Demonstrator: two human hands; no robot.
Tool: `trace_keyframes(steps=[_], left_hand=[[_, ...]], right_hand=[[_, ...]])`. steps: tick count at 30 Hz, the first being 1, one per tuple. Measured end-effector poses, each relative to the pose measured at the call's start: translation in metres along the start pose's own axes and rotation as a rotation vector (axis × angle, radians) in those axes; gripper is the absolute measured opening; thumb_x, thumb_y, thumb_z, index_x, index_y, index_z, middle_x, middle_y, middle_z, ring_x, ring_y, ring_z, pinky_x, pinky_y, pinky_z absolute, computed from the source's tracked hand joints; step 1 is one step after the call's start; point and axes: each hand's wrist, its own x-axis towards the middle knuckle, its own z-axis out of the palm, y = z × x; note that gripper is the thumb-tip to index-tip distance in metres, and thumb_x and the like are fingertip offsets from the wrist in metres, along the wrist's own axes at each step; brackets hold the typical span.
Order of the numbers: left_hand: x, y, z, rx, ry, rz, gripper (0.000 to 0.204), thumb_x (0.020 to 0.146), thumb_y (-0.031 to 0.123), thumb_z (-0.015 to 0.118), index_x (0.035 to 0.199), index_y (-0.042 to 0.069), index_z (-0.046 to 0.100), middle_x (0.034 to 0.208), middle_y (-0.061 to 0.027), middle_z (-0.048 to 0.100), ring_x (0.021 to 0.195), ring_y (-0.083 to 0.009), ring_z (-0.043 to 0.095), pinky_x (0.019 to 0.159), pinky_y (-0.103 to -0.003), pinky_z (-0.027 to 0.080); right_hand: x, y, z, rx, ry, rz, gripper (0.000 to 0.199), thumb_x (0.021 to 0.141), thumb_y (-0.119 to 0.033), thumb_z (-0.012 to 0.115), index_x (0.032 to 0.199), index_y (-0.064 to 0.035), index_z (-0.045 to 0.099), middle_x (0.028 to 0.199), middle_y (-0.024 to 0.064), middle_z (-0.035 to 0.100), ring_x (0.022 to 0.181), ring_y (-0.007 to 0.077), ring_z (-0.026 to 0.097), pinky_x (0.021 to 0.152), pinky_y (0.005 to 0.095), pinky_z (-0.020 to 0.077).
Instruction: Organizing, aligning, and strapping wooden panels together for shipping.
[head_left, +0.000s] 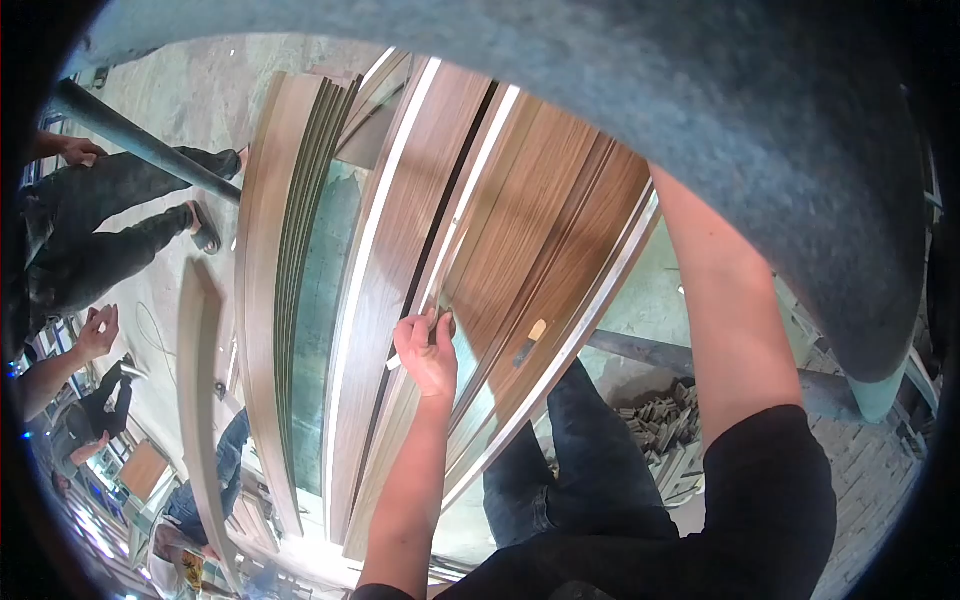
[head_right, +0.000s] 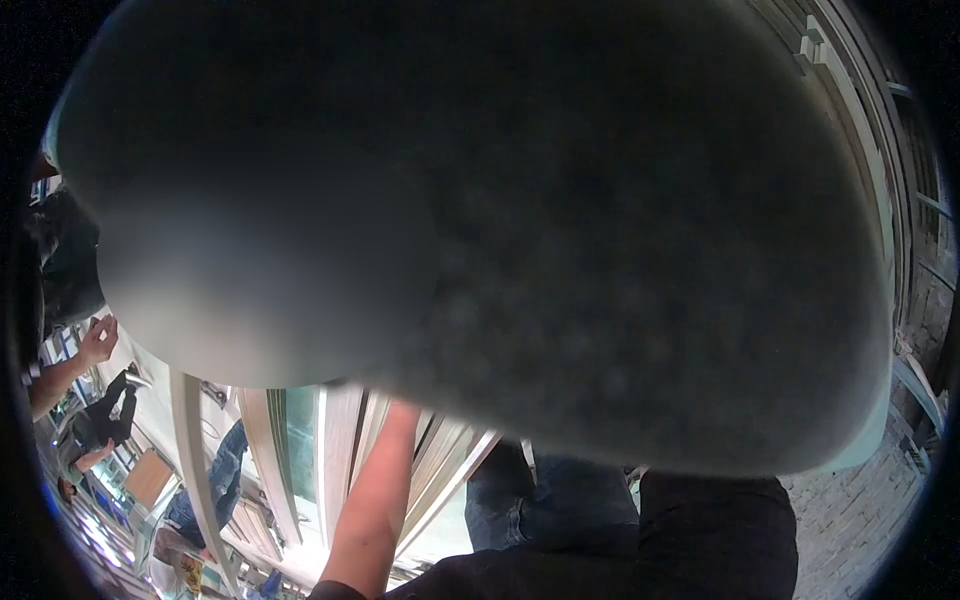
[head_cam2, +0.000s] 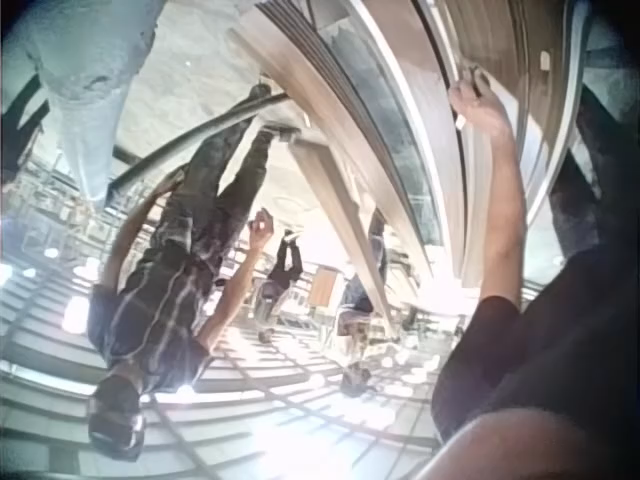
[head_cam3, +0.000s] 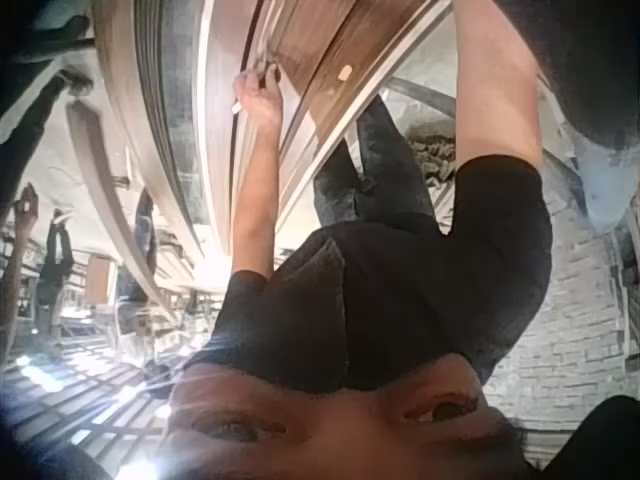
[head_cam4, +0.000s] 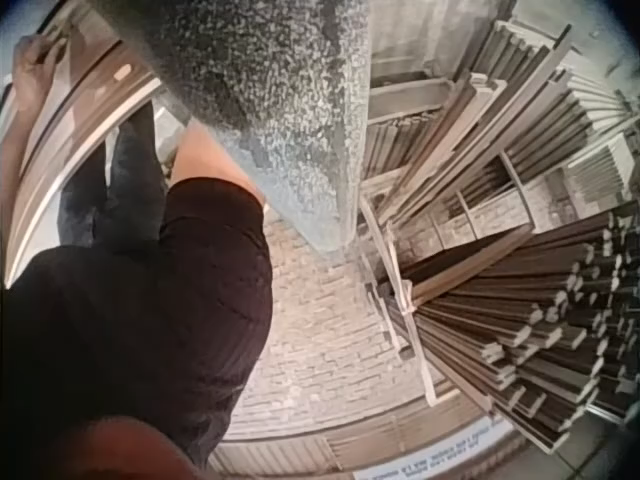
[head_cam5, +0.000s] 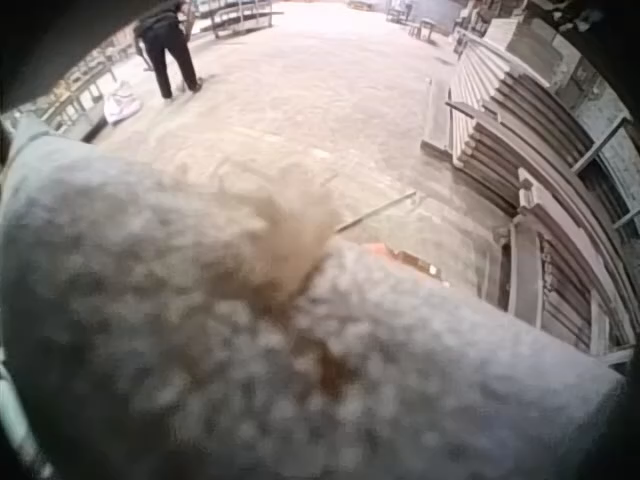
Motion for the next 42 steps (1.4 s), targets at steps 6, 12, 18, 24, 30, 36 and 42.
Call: trace_keyframes(steps=[6, 12, 18, 24, 30, 36, 42], left_hand=[[0.001, -0.008, 0.005, 0.037, -0.025, 0.004, 0.017, 0.08, 0.008, 0.077, 0.092, 0.005, 0.065, 0.091, -0.0129, 0.06, 0.086, -0.0315, 0.056, 0.075, -0.042, 0.046], [-0.004, -0.013, -0.005, 0.061, -0.028, -0.012, 0.019, 0.08, 0.01, 0.078, 0.091, 0.003, 0.064, 0.091, -0.0137, 0.06, 0.086, -0.0328, 0.056, 0.076, -0.042, 0.047], [-0.002, -0.007, 0.002, 0.038, -0.035, 0.028, 0.019, 0.08, 0.01, 0.077, 0.09, 0.002, 0.063, 0.091, -0.0137, 0.059, 0.088, -0.0326, 0.056, 0.076, -0.042, 0.047], [-0.004, -0.014, -0.002, 0.019, -0.023, 0.0, 0.017, 0.082, 0.008, 0.076, 0.092, 0.002, 0.063, 0.092, -0.0143, 0.058, 0.088, -0.0331, 0.055, 0.076, -0.042, 0.046], [0.0, -0.016, -0.005, 0.041, -0.013, -0.01, 0.019, 0.08, 0.008, 0.077, 0.093, 0.002, 0.064, 0.093, -0.0136, 0.059, 0.087, -0.0322, 0.055, 0.076, -0.041, 0.046], [-0.001, -0.008, -0.003, -0.009, -0.011, -0.024, 0.019, 0.078, 0.007, 0.079, 0.091, 0.002, 0.065, 0.09, -0.013, 0.058, 0.087, -0.0312, 0.054, 0.074, -0.041, 0.045], [-0.001, -0.013, 0.001, 0.039, -0.052, -0.052, 0.019, 0.077, 0.008, 0.078, 0.091, 0.001, 0.066, 0.089, -0.0127, 0.058, 0.087, -0.0314, 0.054, 0.075, -0.041, 0.045]], right_hand=[[-0.029, 0.007, -0.002, 0.229, 0.156, -0.052, 0.036, 0.082, -0.028, 0.074, 0.112, -0.0072, 0.071, 0.112, 0.0223, 0.068, 0.11, 0.029, 0.064, 0.096, 0.0354, 0.0475], [-0.093, -0.067, 0.054, -1.006, -0.202, -0.069, 0.052, 0.098, -0.033, 0.051, 0.14, -0.0033, 0.045, 0.141, 0.0204, 0.049, 0.132, 0.0324, 0.045, 0.115, 0.0486, 0.0272], [-0.065, -0.043, 0.042, -1.109, -0.357, -0.076, 0.068, 0.096, -0.041, 0.055, 0.15, -0.0063, 0.033, 0.16, 0.0147, 0.023, 0.149, 0.0284, 0.02, 0.121, 0.0463, 0.0191], [-0.068, -0.044, 0.047, -1.099, -0.417, -0.071, 0.071, 0.094, -0.046, 0.058, 0.148, -0.0065, 0.036, 0.159, 0.0123, 0.028, 0.147, 0.0262, 0.025, 0.119, 0.0435, 0.0238], [-0.034, -0.03, 0.026, -0.899, -0.324, 0.117, 0.059, 0.095, -0.044, 0.055, 0.141, -0.0074, 0.049, 0.154, 0.0138, 0.037, 0.14, 0.0317, 0.038, 0.114, 0.0418, 0.033], [-0.008, 0.007, 0.008, -0.991, -0.071, -0.094, 0.052, 0.094, -0.037, 0.052, 0.138, -0.0071, 0.051, 0.143, 0.0148, 0.049, 0.13, 0.0341, 0.046, 0.11, 0.0417, 0.0367], [-0.001, -0.005, 0.005, -0.907, -0.069, -0.167, 0.046, 0.092, -0.027, 0.051, 0.133, -0.007, 0.056, 0.137, 0.0152, 0.055, 0.123, 0.0355, 0.052, 0.105, 0.0419, 0.0407]])
